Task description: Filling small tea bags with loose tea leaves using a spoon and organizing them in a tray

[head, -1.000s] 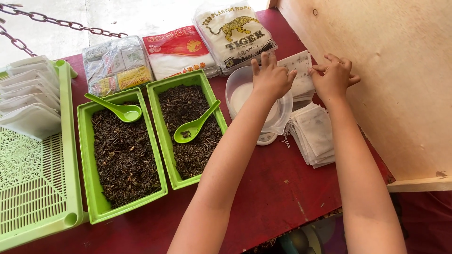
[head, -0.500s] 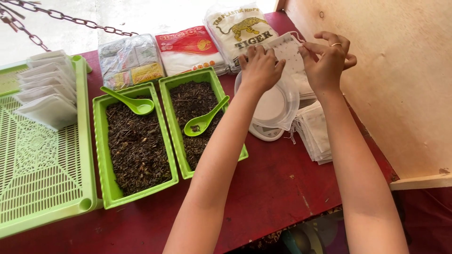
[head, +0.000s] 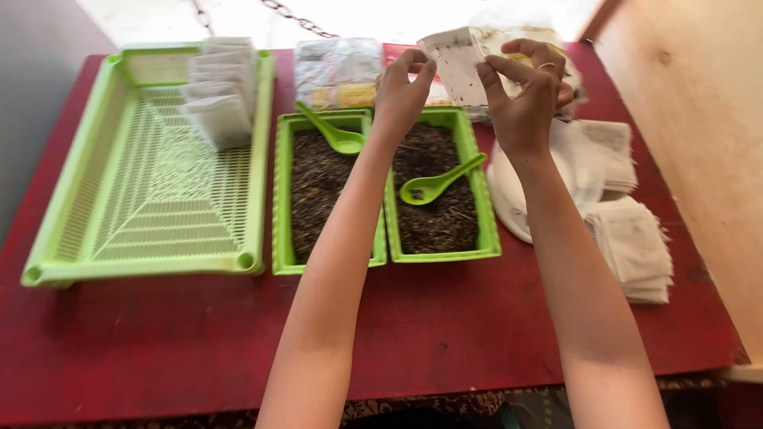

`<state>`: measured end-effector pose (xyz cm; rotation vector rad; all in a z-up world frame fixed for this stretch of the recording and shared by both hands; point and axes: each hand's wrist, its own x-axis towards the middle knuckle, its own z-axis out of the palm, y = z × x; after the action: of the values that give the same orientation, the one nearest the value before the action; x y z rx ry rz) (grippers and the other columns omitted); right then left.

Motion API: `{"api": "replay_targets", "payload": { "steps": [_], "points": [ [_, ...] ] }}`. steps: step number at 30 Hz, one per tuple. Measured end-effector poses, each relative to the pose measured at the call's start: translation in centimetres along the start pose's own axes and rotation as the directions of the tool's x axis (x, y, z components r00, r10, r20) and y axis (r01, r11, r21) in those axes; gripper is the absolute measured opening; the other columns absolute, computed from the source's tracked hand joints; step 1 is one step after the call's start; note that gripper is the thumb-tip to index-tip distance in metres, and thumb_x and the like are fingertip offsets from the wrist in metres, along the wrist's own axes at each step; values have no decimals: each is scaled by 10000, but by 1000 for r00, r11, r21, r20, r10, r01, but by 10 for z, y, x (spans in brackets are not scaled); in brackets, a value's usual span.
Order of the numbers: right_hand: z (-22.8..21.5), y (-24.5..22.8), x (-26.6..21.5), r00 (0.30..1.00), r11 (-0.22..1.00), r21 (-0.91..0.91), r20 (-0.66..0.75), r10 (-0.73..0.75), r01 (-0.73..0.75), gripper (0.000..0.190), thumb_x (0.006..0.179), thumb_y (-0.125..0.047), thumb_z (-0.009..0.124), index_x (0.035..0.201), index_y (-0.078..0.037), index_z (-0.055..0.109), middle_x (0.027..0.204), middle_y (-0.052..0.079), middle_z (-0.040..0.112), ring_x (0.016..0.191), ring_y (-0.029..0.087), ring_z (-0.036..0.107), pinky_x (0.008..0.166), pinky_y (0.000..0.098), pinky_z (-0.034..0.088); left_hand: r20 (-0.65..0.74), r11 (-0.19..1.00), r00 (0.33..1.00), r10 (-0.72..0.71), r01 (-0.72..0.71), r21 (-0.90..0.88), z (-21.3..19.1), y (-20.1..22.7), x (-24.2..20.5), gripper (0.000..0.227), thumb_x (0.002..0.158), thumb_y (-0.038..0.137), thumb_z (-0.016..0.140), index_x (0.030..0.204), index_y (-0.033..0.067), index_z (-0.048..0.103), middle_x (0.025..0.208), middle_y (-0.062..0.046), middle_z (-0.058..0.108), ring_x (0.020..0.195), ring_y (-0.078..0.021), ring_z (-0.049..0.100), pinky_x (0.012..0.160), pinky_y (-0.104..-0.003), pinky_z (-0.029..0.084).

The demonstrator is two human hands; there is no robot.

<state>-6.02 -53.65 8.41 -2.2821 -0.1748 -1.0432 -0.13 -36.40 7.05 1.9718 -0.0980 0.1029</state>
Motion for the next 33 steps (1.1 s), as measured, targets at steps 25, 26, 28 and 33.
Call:
{"api": "replay_targets", "payload": {
  "steps": [25, 26, 28, 33],
  "points": [
    [39, -79, -25, 915, 893, 307, 336, 223, -330, 190, 960, -383, 723, 959, -213, 636, 1161, -60, 667, 1103, 143, 619, 954, 400, 409, -413, 953, 870, 269, -179, 244, -99, -30, -77, 129, 899, 355, 692, 955, 257, 753, 1141, -5, 679, 1183, -301, 557, 936, -559, 382],
    [35, -80, -22, 923, 899, 317, 332, 193, -302, 219, 971, -352, 717, 1071, -166, 661, 1207, -4, 655, 1128, 174, 608, 950, 406, 440, -399, 952, 875, 275, -188, 242, -100, -28, -78, 120, 902, 346, 699, 945, 249, 756, 1131, 11, 670, 1191, -289, 541, 941, -557, 367],
    [26, -83, -18, 931, 906, 324, 326, 165, -274, 288, 981, -322, 712, 1183, -118, 687, 1254, 51, 642, 1152, 206, 596, 946, 413, 471, -382, 950, 880, 281, -201, 238, -103, -24, -79, 112, 905, 337, 706, 935, 242, 759, 1121, 27, 661, 1199, -277, 525, 946, -554, 353],
    [3, -77, -13, 896, 983, 72, 427, 125, -171, 296, 998, -374, 722, 1138, -114, 740, 1301, 121, 675, 1245, 326, 573, 1027, 575, 296, -277, 951, 915, 293, -250, 182, -113, -17, -85, 159, 914, 381, 682, 954, 239, 742, 1091, 51, 664, 1154, -259, 562, 922, -508, 345]
  ]
}}
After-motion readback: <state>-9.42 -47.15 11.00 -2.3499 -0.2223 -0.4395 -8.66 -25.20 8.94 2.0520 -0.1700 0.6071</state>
